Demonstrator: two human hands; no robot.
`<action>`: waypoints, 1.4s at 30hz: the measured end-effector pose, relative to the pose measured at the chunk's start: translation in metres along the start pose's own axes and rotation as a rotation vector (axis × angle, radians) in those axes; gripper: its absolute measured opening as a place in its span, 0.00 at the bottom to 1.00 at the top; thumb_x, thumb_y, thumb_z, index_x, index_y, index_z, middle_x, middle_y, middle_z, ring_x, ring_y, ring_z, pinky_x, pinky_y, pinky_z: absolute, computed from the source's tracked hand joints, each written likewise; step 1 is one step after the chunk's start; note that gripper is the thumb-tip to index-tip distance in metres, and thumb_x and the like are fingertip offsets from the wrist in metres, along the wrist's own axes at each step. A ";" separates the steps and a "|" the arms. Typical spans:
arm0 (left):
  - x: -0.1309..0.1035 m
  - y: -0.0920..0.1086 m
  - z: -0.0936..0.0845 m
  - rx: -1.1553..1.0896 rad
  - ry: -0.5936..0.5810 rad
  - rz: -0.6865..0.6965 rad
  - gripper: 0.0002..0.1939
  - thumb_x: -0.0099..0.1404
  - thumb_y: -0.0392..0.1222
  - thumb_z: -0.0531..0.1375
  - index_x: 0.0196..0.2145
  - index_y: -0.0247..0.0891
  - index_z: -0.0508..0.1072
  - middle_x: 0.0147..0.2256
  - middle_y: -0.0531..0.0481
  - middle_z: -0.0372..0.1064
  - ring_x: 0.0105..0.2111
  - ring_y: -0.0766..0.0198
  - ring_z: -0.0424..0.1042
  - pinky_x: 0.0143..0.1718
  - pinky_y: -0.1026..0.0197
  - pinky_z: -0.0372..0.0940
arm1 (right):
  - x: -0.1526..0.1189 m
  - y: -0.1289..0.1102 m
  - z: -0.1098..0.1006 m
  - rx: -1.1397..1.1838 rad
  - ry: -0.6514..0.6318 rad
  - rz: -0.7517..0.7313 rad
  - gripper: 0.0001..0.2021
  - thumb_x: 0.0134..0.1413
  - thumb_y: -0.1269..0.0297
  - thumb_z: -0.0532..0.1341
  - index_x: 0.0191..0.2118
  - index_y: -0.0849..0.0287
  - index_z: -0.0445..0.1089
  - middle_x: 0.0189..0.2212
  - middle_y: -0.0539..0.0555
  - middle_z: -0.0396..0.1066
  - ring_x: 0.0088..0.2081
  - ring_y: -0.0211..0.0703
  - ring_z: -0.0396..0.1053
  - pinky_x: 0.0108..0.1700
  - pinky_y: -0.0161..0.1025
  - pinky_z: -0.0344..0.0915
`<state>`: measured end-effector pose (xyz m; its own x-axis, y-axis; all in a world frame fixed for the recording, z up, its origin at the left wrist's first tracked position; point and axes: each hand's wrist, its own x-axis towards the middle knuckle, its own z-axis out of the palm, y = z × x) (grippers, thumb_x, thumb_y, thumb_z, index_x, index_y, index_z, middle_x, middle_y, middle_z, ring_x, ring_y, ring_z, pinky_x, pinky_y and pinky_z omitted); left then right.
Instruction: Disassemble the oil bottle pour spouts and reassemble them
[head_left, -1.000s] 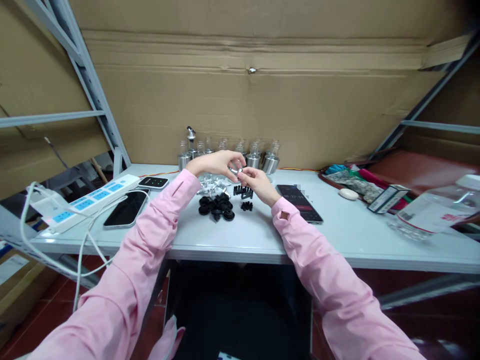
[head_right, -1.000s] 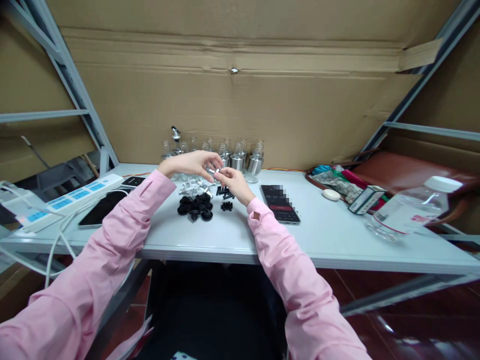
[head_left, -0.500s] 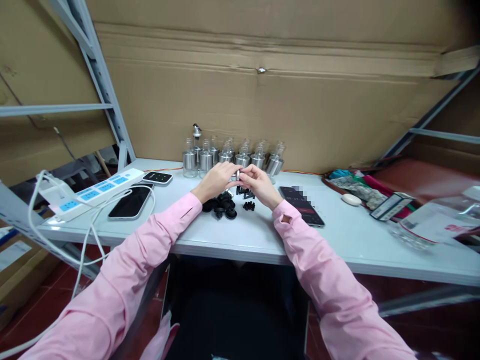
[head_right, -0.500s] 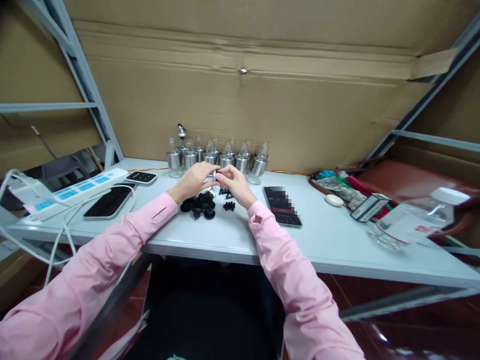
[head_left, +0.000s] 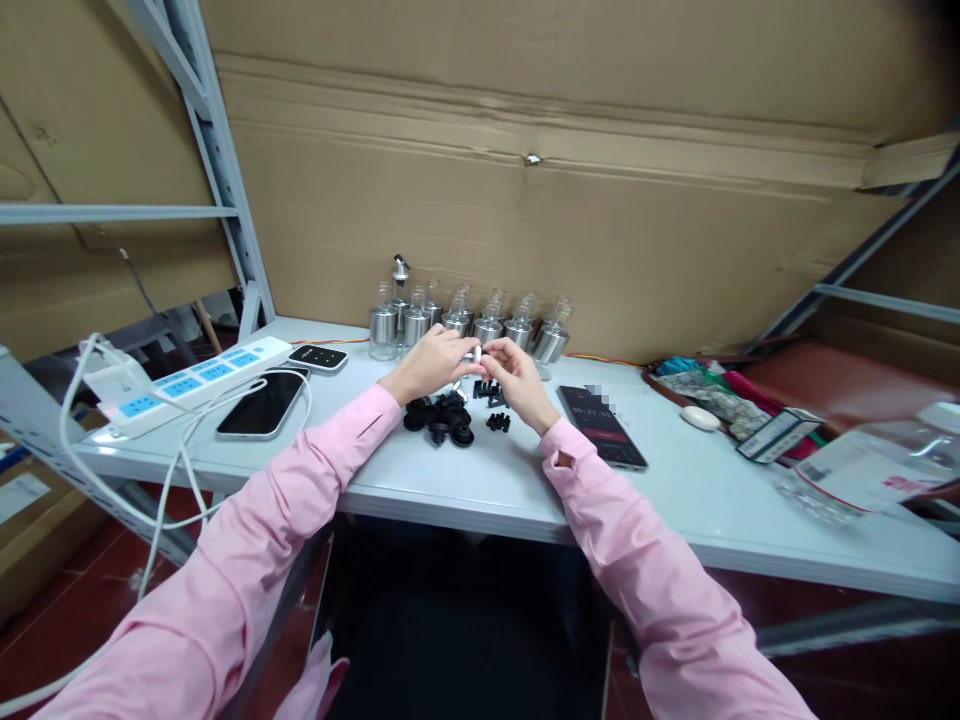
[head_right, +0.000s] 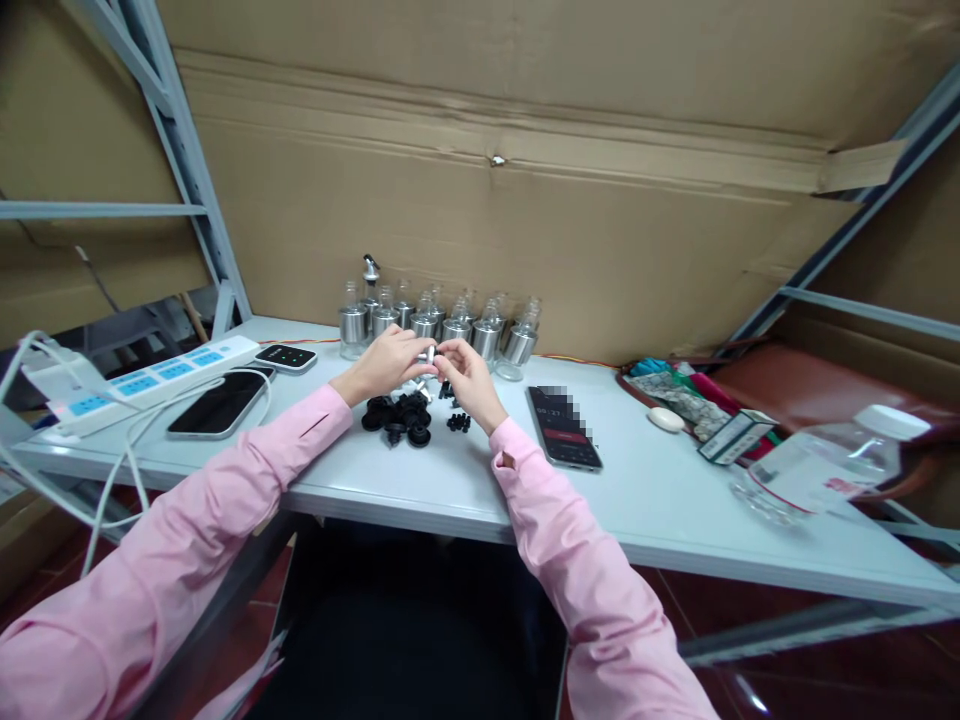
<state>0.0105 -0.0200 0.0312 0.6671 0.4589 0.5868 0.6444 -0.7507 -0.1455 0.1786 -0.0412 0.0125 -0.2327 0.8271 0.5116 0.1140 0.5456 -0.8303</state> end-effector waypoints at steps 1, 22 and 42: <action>0.000 -0.001 0.000 -0.023 -0.007 -0.013 0.22 0.67 0.54 0.48 0.45 0.32 0.67 0.34 0.43 0.69 0.37 0.58 0.66 0.41 0.58 0.52 | 0.000 0.001 0.000 -0.037 0.003 -0.019 0.18 0.47 0.47 0.58 0.35 0.55 0.59 0.26 0.48 0.62 0.27 0.37 0.62 0.33 0.38 0.61; -0.003 -0.004 0.006 -0.555 -0.074 -0.155 0.17 0.64 0.47 0.53 0.48 0.36 0.64 0.43 0.45 0.66 0.41 0.60 0.65 0.43 0.60 0.61 | -0.004 0.001 -0.006 -0.387 0.089 -0.247 0.09 0.49 0.58 0.58 0.36 0.57 0.63 0.32 0.53 0.66 0.35 0.42 0.63 0.42 0.40 0.61; -0.006 -0.005 0.014 0.015 -0.004 0.083 0.18 0.64 0.50 0.55 0.43 0.32 0.66 0.38 0.45 0.70 0.39 0.58 0.68 0.40 0.59 0.56 | -0.001 0.009 0.000 0.159 -0.044 0.105 0.19 0.36 0.54 0.67 0.29 0.58 0.60 0.23 0.45 0.64 0.23 0.32 0.61 0.27 0.33 0.58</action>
<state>0.0085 -0.0127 0.0171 0.7201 0.3969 0.5692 0.5919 -0.7794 -0.2053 0.1795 -0.0372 0.0047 -0.2701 0.8698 0.4130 -0.0138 0.4254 -0.9049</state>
